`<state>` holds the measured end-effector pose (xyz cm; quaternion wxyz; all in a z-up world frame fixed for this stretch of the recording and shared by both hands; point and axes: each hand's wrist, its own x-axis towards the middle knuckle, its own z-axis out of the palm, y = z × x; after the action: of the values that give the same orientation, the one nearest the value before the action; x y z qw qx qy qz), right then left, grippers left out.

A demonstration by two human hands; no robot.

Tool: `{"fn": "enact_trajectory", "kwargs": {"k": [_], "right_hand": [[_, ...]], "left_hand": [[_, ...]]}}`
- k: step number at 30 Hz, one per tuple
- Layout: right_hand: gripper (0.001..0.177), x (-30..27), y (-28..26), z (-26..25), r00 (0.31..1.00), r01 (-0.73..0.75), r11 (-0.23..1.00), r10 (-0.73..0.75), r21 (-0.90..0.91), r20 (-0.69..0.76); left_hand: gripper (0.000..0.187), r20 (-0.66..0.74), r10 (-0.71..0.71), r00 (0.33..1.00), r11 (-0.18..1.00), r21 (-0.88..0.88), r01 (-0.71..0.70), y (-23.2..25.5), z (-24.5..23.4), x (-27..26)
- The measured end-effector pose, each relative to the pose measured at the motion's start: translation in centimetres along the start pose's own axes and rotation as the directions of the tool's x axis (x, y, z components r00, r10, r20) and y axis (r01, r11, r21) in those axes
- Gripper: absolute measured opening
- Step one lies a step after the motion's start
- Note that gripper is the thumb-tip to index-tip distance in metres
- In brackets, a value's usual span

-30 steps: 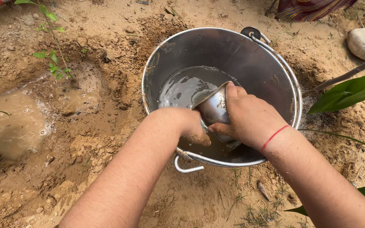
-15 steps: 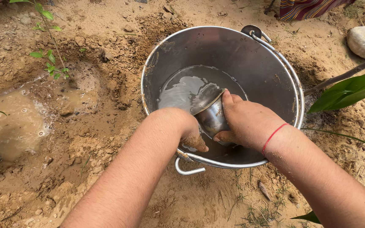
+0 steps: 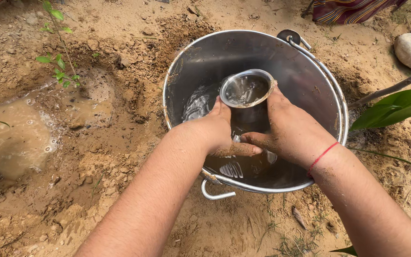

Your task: The person fills a small cup with water from a bucket, pours the water into a pre-dug hole in the dirt, and then uses their hands to pack soil and grass around the base of a small plant with flowers.

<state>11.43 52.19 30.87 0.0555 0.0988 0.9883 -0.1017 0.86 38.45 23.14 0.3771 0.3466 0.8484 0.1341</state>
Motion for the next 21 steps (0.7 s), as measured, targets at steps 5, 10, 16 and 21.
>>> {"fn": "enact_trajectory", "kwargs": {"k": [5,10,16,21], "right_hand": [[0.116,0.4,0.3,0.5,0.996,0.074,0.997,-0.074,0.005,0.045],[0.095,0.3,1.1,0.7,0.984,0.071,0.993,-0.054,-0.099,0.171],[0.083,0.7,0.7,0.8,0.979,-0.129,0.98,0.102,0.151,0.176],[0.088,0.6,1.3,1.3,0.959,0.132,0.989,-0.143,0.06,0.243]], "left_hand": [[0.154,0.076,-0.081,0.994,0.993,0.088,0.074,0.3,-0.5,-0.8],[0.142,0.153,-0.197,0.969,0.975,0.132,0.177,1.5,-1.1,-2.3],[0.113,0.068,-0.175,0.982,0.983,0.061,0.171,1.3,-1.2,-2.2],[0.098,0.083,-0.226,0.971,0.974,0.016,0.225,1.6,-1.1,-1.9]]}}
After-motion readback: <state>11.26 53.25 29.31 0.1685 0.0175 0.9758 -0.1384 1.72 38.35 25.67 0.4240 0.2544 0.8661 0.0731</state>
